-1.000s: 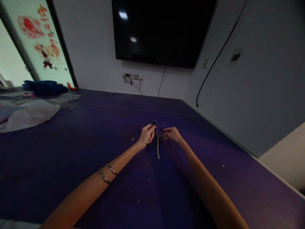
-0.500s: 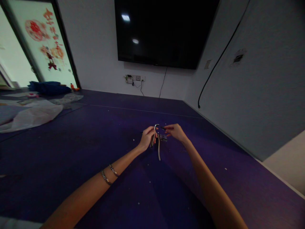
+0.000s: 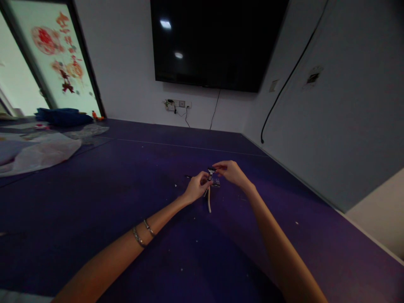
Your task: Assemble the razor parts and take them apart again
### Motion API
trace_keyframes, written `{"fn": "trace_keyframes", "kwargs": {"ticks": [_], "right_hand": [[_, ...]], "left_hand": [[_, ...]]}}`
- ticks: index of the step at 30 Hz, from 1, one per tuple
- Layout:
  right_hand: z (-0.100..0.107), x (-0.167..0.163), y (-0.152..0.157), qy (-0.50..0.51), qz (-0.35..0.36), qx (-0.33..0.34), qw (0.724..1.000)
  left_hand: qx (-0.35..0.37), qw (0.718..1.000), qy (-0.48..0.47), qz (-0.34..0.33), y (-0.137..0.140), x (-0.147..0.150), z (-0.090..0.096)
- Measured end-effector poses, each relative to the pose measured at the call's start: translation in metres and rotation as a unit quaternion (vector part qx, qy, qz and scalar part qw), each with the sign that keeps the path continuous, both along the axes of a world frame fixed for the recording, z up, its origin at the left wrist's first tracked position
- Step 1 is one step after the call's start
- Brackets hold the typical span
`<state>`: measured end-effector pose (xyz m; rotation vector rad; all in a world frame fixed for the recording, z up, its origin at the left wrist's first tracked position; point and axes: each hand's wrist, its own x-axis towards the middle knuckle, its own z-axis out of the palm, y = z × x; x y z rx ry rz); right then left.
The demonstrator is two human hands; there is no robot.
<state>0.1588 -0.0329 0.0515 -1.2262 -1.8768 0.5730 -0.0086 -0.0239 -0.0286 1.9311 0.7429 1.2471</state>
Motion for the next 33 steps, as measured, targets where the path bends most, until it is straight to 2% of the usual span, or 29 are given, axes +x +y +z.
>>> {"fn": "trace_keyframes", "kwargs": {"ticks": [9, 22, 33], "right_hand": [[0.0089, -0.0049, -0.0064, -0.070, 0.015, 0.064, 0.995], [0.0090, -0.0041, -0.0063, -0.080, 0.024, 0.062, 0.995], [0.0086, -0.0048, -0.0064, -0.089, 0.024, 0.056, 0.994]], "left_hand": [[0.008, 1.000, -0.005, -0.006, -0.0037, 0.0003, 0.0034], [-0.003, 1.000, -0.019, -0.013, -0.0040, -0.0013, 0.0071], [-0.019, 0.999, -0.029, -0.014, -0.0031, 0.0008, 0.0031]]}}
